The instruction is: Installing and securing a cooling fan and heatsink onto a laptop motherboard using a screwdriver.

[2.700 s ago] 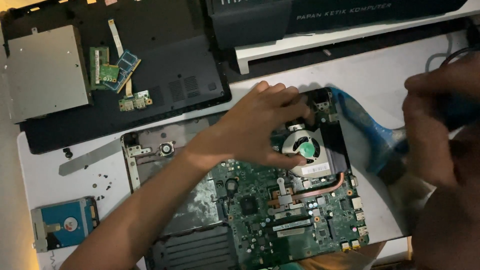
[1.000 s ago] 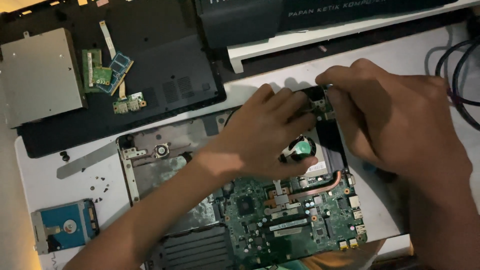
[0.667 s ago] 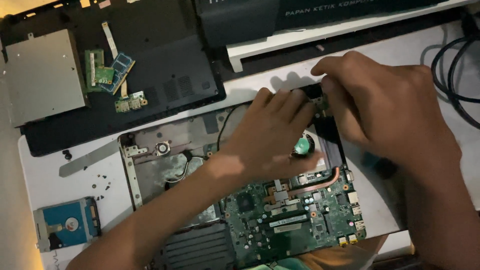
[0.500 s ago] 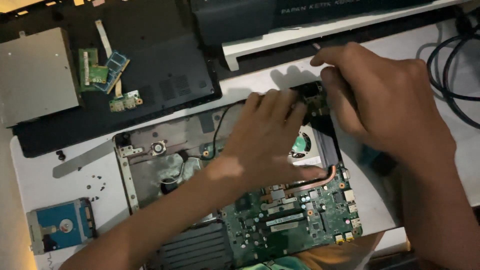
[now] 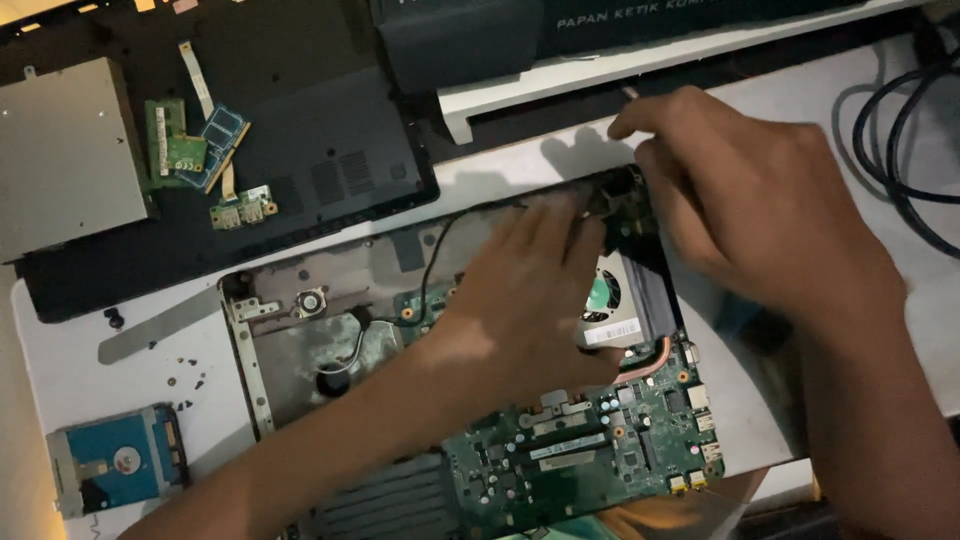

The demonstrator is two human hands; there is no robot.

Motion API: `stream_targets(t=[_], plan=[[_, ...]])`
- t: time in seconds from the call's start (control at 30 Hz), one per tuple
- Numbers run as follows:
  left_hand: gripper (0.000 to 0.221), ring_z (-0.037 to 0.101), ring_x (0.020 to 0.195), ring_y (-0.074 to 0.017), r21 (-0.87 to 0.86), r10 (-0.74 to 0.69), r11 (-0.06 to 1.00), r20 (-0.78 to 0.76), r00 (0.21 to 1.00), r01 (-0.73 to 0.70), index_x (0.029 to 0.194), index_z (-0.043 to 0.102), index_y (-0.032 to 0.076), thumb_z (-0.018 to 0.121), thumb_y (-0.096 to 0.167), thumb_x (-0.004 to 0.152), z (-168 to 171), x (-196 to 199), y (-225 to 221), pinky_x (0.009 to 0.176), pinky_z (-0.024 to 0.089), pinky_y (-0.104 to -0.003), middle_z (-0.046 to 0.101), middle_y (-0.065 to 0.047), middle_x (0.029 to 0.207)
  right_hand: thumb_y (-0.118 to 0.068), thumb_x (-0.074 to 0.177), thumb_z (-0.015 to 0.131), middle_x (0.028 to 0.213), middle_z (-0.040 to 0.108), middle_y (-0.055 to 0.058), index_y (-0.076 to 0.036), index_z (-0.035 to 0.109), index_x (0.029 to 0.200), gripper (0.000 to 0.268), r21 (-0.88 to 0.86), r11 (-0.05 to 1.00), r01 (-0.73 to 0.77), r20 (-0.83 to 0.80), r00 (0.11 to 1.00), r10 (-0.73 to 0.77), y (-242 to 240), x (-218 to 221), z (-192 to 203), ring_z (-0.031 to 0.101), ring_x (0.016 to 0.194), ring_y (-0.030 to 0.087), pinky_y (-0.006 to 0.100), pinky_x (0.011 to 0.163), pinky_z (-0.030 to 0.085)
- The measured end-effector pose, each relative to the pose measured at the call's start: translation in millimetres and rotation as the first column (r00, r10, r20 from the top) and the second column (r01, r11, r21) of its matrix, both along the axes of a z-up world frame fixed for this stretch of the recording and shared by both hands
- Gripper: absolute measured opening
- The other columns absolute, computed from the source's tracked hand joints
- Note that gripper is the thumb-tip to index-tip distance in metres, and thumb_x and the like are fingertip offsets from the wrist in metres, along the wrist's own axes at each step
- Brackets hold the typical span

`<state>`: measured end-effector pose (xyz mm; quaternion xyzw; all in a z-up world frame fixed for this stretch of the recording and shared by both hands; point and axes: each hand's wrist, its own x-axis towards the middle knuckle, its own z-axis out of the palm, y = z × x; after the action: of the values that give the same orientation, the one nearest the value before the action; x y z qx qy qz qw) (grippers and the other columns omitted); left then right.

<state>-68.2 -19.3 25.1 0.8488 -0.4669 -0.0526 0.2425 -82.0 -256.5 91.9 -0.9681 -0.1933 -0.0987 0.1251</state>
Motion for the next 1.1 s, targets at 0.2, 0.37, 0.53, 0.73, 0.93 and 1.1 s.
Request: stream_targets(t=[0.2, 0.37, 0.53, 0.73, 0.93, 1.1], plan=[[0.113, 0.057, 0.128, -0.0413, -0.014, -0.031, 0.999, -0.073, 0.997, 0.03, 0.144, 0.061, -0.002, 0.104, 0.07, 0.069, 10, 17, 7, 0.113, 0.041, -0.057, 0.066, -0.022, 0.14, -0.01, 0.085, 0.073, 0.104, 0.087, 0.006, -0.008, 0.082, 0.118, 0.034, 0.102, 0.995, 0.017, -0.408, 0.913, 0.027, -1, 5, 13, 0.068, 0.047, 0.032, 0.049, 0.055, 0.054], [0.102, 0.066, 0.123, -0.0404, -0.031, -0.014, 0.999, -0.015, 1.0, 0.014, 0.133, 0.071, 0.002, 0.107, 0.073, 0.069, 14, 24, 14, 0.108, 0.05, -0.055, 0.071, -0.021, 0.137, -0.019, 0.083, 0.083, 0.103, 0.094, -0.002, -0.017, 0.09, 0.107, 0.026, -0.04, 0.999, -0.006, -0.536, 0.844, -0.017, -9, 8, -2, 0.069, 0.036, 0.026, 0.043, 0.048, 0.058], [0.103, 0.072, 0.121, -0.0388, 0.027, 0.011, 1.0, -0.026, 1.0, -0.011, 0.141, 0.075, 0.005, 0.11, 0.072, 0.071, 6, 27, 15, 0.105, 0.057, -0.057, 0.075, -0.017, 0.131, -0.022, 0.086, 0.082, 0.082, 0.091, 0.011, -0.028, 0.071, 0.158, 0.074, -0.109, 0.978, 0.179, -0.608, 0.766, -0.208, -9, 9, -2, 0.079, 0.048, 0.032, 0.048, 0.051, 0.063], [0.07, 0.061, 0.142, -0.0408, -0.039, -0.095, 0.994, 0.096, 0.991, 0.099, 0.131, 0.072, 0.009, 0.099, 0.056, 0.087, -6, 22, 31, 0.114, 0.052, -0.056, 0.059, -0.016, 0.156, -0.019, 0.15, 0.038, 0.158, 0.063, 0.012, -0.011, 0.046, 0.178, 0.03, 0.733, 0.659, 0.165, -0.272, 0.96, 0.063, -79, -3, -82, 0.056, 0.128, 0.019, 0.033, 0.115, 0.046], [0.049, 0.063, 0.145, -0.0335, -0.19, -0.157, 0.965, 0.125, 0.98, 0.179, 0.14, 0.074, 0.014, 0.093, 0.036, 0.1, 2, -7, 79, 0.121, 0.045, -0.053, 0.064, -0.012, 0.152, 0.008, 0.121, 0.105, 0.144, 0.064, 0.036, 0.02, 0.087, 0.145, 0.032, 0.25, 0.962, -0.108, 0.104, 0.991, 0.085, 6, -98, 18, 0.057, 0.113, 0.038, 0.05, 0.108, 0.046], [0.041, 0.054, 0.156, -0.0377, -0.232, -0.13, 0.965, -0.032, 0.991, 0.119, 0.131, 0.084, 0.015, 0.09, 0.042, 0.1, -1, -22, 102, 0.132, 0.039, -0.059, 0.059, -0.012, 0.167, -0.005, 0.11, 0.098, 0.106, 0.084, 0.018, 0.008, 0.086, 0.119, 0.02, 0.345, 0.932, -0.11, 0.017, 0.994, 0.11, 54, -111, 33, 0.064, 0.072, 0.021, 0.033, 0.067, 0.046]])
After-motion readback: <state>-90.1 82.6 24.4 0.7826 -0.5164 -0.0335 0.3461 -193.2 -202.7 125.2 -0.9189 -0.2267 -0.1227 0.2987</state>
